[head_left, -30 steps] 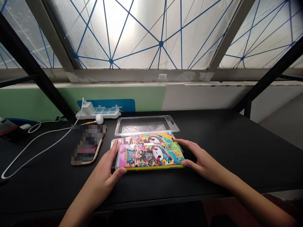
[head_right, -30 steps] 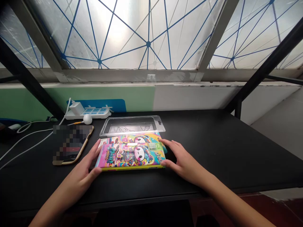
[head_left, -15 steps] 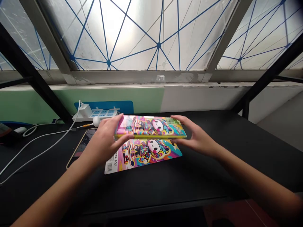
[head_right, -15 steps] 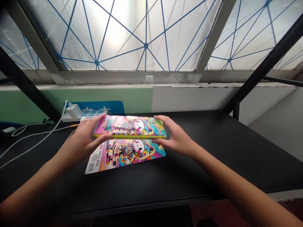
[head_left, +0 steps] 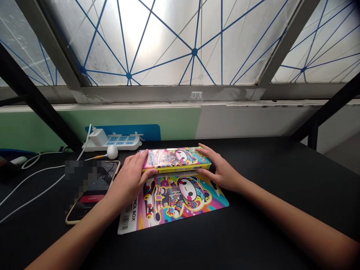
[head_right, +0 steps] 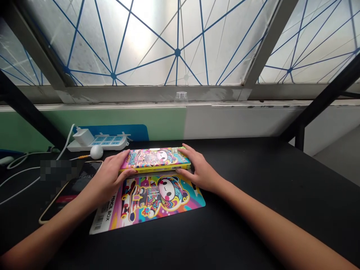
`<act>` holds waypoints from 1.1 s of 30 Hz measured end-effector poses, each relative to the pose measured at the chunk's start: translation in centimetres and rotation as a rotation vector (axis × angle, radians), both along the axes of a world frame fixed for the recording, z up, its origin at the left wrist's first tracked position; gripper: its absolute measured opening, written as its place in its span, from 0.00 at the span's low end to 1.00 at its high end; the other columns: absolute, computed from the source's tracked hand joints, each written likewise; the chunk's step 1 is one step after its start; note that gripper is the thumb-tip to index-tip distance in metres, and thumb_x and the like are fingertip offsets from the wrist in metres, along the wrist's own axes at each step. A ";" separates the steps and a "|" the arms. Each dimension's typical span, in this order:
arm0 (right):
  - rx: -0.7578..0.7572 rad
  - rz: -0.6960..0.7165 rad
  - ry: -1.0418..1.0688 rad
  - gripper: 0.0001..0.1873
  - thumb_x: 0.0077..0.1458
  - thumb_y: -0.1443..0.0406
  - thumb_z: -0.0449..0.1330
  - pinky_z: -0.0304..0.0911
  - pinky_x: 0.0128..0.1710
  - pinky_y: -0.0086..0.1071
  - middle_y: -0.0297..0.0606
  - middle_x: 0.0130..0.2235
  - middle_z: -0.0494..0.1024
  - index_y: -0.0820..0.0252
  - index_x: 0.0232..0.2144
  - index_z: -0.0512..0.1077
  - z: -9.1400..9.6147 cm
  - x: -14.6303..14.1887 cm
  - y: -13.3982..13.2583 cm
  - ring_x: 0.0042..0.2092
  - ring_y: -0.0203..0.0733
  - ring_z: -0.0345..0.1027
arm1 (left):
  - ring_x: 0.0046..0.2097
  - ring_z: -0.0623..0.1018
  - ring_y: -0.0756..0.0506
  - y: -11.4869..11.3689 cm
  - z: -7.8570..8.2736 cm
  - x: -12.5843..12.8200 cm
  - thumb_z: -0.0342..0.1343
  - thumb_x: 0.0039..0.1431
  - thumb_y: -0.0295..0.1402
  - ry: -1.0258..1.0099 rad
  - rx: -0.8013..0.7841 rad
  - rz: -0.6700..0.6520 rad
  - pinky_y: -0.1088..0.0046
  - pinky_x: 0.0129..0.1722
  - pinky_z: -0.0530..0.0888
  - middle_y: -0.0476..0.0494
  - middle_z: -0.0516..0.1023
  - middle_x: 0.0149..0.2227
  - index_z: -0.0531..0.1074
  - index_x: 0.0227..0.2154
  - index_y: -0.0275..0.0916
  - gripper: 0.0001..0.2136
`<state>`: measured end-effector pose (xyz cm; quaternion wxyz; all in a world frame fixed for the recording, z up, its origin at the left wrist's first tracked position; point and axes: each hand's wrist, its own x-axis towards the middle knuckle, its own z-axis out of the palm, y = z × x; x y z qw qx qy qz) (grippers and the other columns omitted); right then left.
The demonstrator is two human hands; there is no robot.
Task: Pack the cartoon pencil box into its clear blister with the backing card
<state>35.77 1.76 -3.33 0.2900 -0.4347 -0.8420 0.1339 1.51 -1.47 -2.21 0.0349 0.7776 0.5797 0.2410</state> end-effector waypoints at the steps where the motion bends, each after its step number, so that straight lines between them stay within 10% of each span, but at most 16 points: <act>1: 0.013 -0.004 -0.020 0.35 0.63 0.52 0.60 0.56 0.65 0.57 0.53 0.72 0.55 0.52 0.67 0.57 0.0 0.0 0.0 0.70 0.58 0.52 | 0.65 0.65 0.31 0.0 0.0 0.0 0.45 0.71 0.49 0.005 -0.001 0.003 0.47 0.63 0.65 0.31 0.68 0.65 0.58 0.68 0.36 0.30; 11: 0.228 -0.037 -0.282 0.28 0.69 0.54 0.51 0.45 0.66 0.65 0.59 0.72 0.51 0.60 0.65 0.61 0.6 -0.9 -1.4 0.72 0.60 0.45 | 0.66 0.63 0.32 0.2 -0.2 0.1 0.43 0.72 0.49 0.088 -0.002 0.029 0.50 0.63 0.64 0.32 0.66 0.66 0.60 0.67 0.37 0.28; 17: 0.462 0.222 -0.227 0.21 0.66 0.58 0.58 0.55 0.63 0.55 0.59 0.63 0.70 0.63 0.57 0.69 1.4 -2.7 -3.8 0.65 0.57 0.63 | 0.72 0.53 0.33 -0.1 0.0 0.8 0.41 0.74 0.45 0.198 0.103 -0.019 0.51 0.68 0.59 0.29 0.54 0.72 0.59 0.67 0.31 0.28; 22: 0.133 0.494 -0.284 0.28 0.66 0.49 0.57 0.64 0.57 0.48 0.51 0.57 0.77 0.63 0.58 0.71 1.5 -5.3 -6.5 0.56 0.54 0.71 | 0.73 0.55 0.33 -0.7 0.0 2.2 0.41 0.74 0.44 0.339 0.085 -0.113 0.47 0.66 0.62 0.34 0.53 0.73 0.58 0.69 0.39 0.26; 28: -0.191 0.470 -0.424 0.49 0.59 0.39 0.57 0.44 0.68 0.59 0.53 0.73 0.51 0.61 0.71 0.54 2.2 -5.4 -6.9 0.72 0.65 0.43 | 0.70 0.62 0.30 -0.9 0.5 2.4 0.39 0.74 0.45 0.450 0.008 -0.055 0.44 0.64 0.63 0.30 0.61 0.70 0.62 0.67 0.38 0.26; 33: -0.138 0.344 -0.352 0.32 0.62 0.42 0.56 0.60 0.58 0.51 0.50 0.55 0.77 0.59 0.55 0.74 2.7 -4.4 -6.5 0.55 0.57 0.69 | 0.69 0.64 0.30 -0.7 0.9 1.9 0.39 0.74 0.44 0.393 0.022 -0.023 0.47 0.62 0.66 0.28 0.65 0.67 0.71 0.60 0.36 0.24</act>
